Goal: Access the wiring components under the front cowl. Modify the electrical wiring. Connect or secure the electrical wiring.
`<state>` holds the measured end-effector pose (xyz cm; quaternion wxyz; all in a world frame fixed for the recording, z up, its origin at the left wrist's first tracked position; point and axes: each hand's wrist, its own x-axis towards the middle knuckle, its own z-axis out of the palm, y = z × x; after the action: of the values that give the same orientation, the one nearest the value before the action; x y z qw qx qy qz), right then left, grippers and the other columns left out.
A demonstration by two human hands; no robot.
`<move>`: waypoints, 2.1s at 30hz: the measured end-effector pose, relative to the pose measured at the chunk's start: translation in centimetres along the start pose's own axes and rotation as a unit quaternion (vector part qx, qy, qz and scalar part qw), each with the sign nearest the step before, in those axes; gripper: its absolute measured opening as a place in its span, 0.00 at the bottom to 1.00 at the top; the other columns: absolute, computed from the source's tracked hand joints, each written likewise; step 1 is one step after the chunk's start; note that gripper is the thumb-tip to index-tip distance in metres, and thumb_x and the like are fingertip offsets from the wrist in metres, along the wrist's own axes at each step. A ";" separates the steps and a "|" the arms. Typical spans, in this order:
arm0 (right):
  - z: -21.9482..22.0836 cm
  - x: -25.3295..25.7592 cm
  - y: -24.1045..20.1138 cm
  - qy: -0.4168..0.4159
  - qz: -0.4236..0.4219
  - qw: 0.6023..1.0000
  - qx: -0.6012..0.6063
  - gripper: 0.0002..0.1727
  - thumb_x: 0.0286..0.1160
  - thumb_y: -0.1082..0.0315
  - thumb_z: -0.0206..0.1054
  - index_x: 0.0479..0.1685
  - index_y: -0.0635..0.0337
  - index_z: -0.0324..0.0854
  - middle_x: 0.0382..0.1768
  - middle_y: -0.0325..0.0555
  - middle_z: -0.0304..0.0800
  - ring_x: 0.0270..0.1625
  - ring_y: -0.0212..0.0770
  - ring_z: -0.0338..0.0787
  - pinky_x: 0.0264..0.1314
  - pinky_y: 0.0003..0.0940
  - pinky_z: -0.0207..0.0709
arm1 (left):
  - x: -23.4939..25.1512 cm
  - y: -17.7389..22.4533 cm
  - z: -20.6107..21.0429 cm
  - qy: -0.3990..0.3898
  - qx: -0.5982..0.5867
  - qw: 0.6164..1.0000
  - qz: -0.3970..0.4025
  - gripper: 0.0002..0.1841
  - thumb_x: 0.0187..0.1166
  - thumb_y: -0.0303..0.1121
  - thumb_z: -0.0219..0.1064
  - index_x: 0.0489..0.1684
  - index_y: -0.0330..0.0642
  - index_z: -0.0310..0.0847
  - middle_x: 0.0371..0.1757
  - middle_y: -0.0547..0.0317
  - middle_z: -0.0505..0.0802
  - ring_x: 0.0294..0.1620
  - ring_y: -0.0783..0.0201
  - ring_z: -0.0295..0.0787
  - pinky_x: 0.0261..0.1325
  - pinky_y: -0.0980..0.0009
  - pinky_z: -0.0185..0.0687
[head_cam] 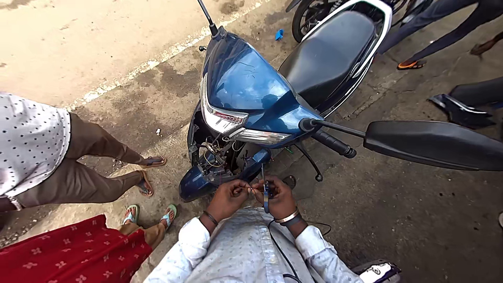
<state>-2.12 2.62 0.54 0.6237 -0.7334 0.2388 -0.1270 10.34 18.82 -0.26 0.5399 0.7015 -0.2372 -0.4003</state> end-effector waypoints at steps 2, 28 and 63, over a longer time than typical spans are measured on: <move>0.3 -0.2 -0.2 -0.003 -0.004 1.000 -0.015 0.20 0.56 0.72 0.84 0.50 0.59 0.86 0.34 0.41 0.97 0.31 0.34 0.95 0.35 0.32 0.91 | -0.3 0.4 -0.5 -0.005 0.023 1.000 -0.013 0.03 0.77 0.33 0.72 0.39 0.48 0.91 0.27 0.68 0.90 0.26 0.73 0.82 0.33 0.74 0.79; -4.0 -5.3 -2.1 0.026 -0.081 0.990 -0.109 0.16 0.60 0.72 0.83 0.49 0.60 0.88 0.56 0.45 0.97 0.50 0.38 0.98 0.52 0.37 0.96 | -2.8 -0.2 0.6 -0.030 0.077 0.995 0.056 0.11 0.85 0.40 0.64 0.45 0.45 0.89 0.40 0.65 0.91 0.41 0.72 0.87 0.50 0.70 0.85; -3.2 -2.6 -1.7 -0.157 -0.327 0.897 -0.254 0.06 0.73 0.67 0.75 0.33 0.57 0.83 0.59 0.45 0.95 0.53 0.37 0.96 0.58 0.34 0.90 | -2.9 0.7 -0.8 -0.066 0.263 0.945 0.182 0.07 0.79 0.39 0.72 0.42 0.56 0.98 0.39 0.71 0.97 0.48 0.71 0.92 0.65 0.60 0.83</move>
<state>-5.55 1.42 3.06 0.3691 -0.9139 -0.0915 -0.1422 9.41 21.24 1.33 0.3825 0.7354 -0.4929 -0.2644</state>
